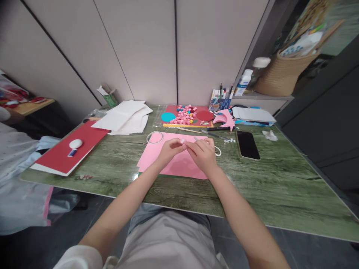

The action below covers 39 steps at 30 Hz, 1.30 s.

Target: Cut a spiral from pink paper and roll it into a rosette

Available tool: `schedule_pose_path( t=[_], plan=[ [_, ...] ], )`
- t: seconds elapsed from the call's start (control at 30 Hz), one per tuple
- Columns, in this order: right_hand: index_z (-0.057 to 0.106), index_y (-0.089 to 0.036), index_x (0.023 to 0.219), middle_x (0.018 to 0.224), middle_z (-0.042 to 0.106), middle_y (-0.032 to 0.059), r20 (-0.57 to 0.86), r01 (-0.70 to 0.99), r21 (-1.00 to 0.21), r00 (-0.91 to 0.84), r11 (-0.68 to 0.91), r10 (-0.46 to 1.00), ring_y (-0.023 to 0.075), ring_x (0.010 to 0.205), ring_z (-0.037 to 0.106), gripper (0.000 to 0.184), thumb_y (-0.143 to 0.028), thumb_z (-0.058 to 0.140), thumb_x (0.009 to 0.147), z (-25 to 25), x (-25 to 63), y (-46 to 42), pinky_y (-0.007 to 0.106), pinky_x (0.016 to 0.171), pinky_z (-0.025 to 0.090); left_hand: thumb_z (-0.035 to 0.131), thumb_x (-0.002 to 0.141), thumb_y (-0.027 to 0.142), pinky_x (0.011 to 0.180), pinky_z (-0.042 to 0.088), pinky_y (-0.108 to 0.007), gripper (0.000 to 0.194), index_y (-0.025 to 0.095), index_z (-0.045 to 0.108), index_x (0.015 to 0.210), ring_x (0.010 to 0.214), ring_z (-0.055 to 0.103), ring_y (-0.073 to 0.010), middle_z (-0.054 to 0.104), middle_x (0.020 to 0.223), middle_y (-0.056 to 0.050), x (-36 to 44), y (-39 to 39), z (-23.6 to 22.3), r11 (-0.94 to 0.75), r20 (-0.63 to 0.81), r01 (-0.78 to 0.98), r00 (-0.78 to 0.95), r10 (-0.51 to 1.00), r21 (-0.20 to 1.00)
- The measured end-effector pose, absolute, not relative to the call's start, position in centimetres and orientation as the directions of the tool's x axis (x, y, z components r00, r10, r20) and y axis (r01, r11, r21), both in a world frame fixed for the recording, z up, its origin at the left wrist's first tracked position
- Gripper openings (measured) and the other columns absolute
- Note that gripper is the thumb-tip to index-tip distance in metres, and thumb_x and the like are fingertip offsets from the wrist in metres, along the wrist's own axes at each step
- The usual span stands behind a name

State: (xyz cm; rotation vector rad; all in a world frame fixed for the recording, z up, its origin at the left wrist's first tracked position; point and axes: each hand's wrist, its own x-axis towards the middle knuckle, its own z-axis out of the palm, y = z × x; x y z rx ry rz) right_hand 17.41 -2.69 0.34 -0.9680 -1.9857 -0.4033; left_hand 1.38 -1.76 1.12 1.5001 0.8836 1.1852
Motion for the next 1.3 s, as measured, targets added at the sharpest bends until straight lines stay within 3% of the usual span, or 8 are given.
schedule_pose_path(
  t=[0.4, 0.57, 0.77, 1.07, 1.3],
  plan=[
    [0.057, -0.030, 0.107, 0.064, 0.058, -0.0018, 0.783, 0.787, 0.103, -0.441, 0.608, 0.438, 0.0109, 0.064, 0.050, 0.026, -0.022, 0.052, 0.083, 0.4, 18.0, -2.7, 0.032, 0.070, 0.027, 0.055, 0.072, 0.040, 0.072, 0.038, -0.028, 0.024, 0.016, 0.058, 0.071, 0.075, 0.051, -0.0149, 0.059, 0.074, -0.004, 1.1, -2.4, 1.8, -0.455, 0.416, 0.248, 0.194, 0.888, 0.855],
    [0.055, -0.030, 0.110, 0.066, 0.059, -0.0014, 0.771, 0.781, 0.077, -0.441, 0.620, 0.460, 0.0113, 0.066, 0.051, 0.029, -0.020, 0.051, 0.083, 0.2, 18.0, -2.6, 0.032, 0.073, 0.029, 0.055, 0.073, 0.037, 0.073, 0.038, -0.029, 0.021, 0.017, 0.059, 0.071, 0.075, 0.051, -0.0159, 0.059, 0.074, -0.004, 0.9, -2.2, 1.8, -0.506, 0.458, 0.299, 0.221, 0.861, 0.809],
    [0.059, -0.026, 0.103, 0.068, 0.059, -0.0003, 0.790, 0.764, -0.020, -0.383, 0.645, 0.479, 0.0118, 0.067, 0.052, 0.023, -0.022, 0.054, 0.081, 0.0, 17.8, -2.5, 0.031, 0.073, 0.031, 0.054, 0.074, 0.038, 0.075, 0.038, -0.028, 0.023, 0.016, 0.061, 0.073, 0.077, 0.052, -0.0156, 0.060, 0.077, -0.005, 0.8, -2.3, 2.0, -0.479, 0.425, 0.220, 0.254, 0.869, 0.850],
    [0.060, -0.024, 0.098, 0.068, 0.060, 0.0000, 0.822, 0.746, -0.076, -0.329, 0.662, 0.465, 0.0119, 0.066, 0.051, 0.018, -0.025, 0.055, 0.081, 0.3, 17.6, -2.5, 0.030, 0.072, 0.031, 0.055, 0.073, 0.036, 0.070, 0.036, -0.025, 0.024, 0.014, 0.063, 0.074, 0.073, 0.048, -0.0127, 0.055, 0.072, -0.002, 0.8, -2.2, 2.0, -0.299, 0.295, -0.041, 0.343, 0.892, 0.953],
    [0.063, -0.022, 0.091, 0.065, 0.059, -0.0002, 0.822, 0.719, -0.178, -0.267, 0.672, 0.503, 0.0123, 0.065, 0.051, 0.014, -0.025, 0.057, 0.079, 0.8, 17.2, -2.8, 0.029, 0.070, 0.034, 0.058, 0.070, 0.037, 0.069, 0.035, -0.025, 0.026, 0.013, 0.064, 0.076, 0.072, 0.046, -0.0121, 0.053, 0.070, 0.000, 0.9, -2.1, 1.9, -0.223, 0.246, -0.103, 0.354, 0.902, 0.969]
  ],
)
